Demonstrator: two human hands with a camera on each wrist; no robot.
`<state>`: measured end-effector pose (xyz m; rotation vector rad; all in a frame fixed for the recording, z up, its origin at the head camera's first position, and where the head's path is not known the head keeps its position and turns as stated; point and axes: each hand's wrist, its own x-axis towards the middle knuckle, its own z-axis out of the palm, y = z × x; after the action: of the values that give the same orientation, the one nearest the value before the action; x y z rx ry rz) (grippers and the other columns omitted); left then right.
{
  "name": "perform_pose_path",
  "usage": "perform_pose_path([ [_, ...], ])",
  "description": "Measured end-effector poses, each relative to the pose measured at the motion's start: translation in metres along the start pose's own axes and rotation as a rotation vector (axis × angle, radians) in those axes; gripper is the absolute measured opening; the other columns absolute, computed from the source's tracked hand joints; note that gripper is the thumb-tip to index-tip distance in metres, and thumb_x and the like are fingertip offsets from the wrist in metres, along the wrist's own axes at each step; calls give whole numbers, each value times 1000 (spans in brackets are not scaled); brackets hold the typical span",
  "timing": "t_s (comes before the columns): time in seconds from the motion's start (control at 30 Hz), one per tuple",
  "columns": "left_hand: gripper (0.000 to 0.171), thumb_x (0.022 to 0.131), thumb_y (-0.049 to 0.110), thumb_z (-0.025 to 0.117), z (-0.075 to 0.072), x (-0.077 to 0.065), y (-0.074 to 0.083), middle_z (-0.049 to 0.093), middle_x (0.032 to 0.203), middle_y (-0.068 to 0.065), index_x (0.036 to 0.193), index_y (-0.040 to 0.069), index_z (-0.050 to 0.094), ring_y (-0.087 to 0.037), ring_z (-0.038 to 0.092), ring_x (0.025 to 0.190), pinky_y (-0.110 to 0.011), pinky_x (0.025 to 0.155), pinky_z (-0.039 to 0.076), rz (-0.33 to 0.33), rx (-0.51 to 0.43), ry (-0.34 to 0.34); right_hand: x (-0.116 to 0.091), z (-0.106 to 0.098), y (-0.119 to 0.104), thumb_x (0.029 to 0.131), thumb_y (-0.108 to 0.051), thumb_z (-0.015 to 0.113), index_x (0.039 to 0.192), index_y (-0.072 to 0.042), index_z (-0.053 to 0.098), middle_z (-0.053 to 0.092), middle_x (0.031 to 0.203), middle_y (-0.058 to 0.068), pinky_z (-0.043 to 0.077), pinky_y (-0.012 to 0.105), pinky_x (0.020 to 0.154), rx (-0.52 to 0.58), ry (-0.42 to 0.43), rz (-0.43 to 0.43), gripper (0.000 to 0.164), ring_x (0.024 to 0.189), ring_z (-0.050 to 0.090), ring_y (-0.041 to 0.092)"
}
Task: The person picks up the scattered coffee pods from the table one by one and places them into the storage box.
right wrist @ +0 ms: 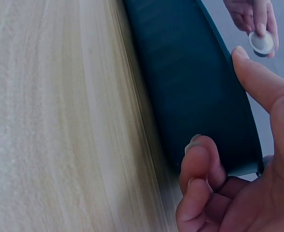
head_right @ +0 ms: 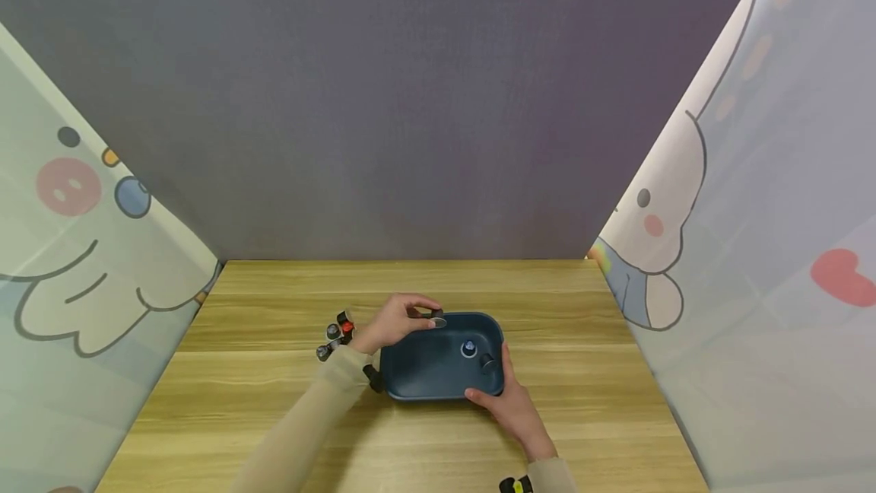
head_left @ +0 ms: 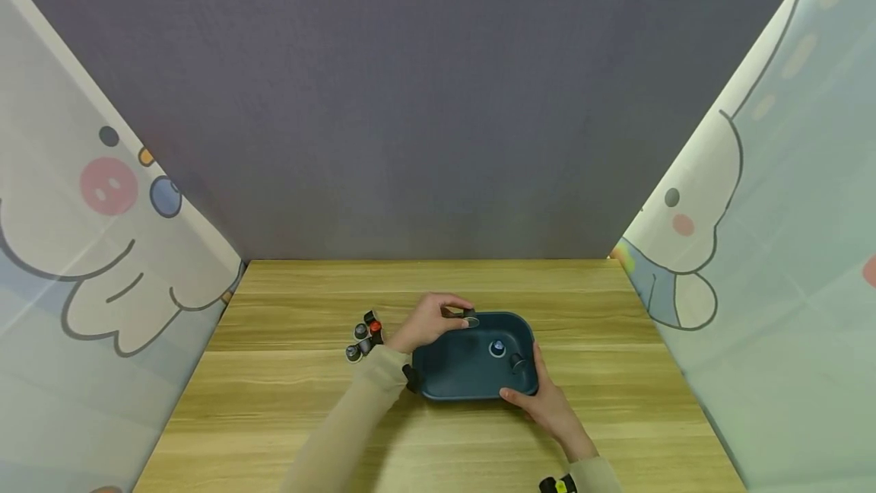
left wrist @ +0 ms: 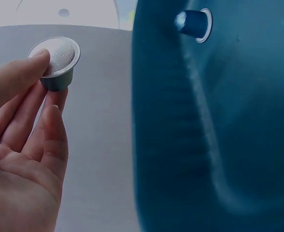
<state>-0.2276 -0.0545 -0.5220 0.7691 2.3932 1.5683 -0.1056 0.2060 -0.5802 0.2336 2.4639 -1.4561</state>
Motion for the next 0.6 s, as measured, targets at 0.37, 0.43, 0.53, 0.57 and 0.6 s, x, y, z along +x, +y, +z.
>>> perform_pose_path([
  [0.37,32,90,12,76,26,14,-3,69,119,3,122,10,73,-11,66,90,-28,74,56,-80,-12,-105,0,-1,-1,83,-41,82,161,-27,-7,45,56,1,43,30,52,0,-8,5,119,47,46,15],
  [0.43,33,89,11,76,29,16,-3,69,119,4,122,10,73,-9,65,90,-28,74,55,-76,7,-116,1,-1,0,83,-41,81,161,-27,-7,46,56,1,43,30,53,-10,-9,4,119,47,46,15],
  [0.53,33,89,10,77,33,20,-6,70,117,4,121,9,73,-7,64,92,-26,77,54,-58,55,-128,1,-1,1,83,-41,81,161,-28,-7,46,56,1,43,30,53,-8,-13,5,119,46,45,15],
  [0.57,33,89,9,77,34,21,-7,70,117,4,121,9,73,-6,64,93,-25,77,54,-56,69,-133,2,-1,2,83,-41,81,161,-28,-7,45,56,0,42,29,53,-6,-14,7,119,46,45,15],
  [0.6,33,88,9,77,35,22,-8,70,116,4,121,8,73,-6,64,93,-24,78,54,-55,79,-137,2,-1,3,83,-41,81,161,-27,-7,45,55,0,42,29,52,-8,-16,2,119,46,44,14],
])
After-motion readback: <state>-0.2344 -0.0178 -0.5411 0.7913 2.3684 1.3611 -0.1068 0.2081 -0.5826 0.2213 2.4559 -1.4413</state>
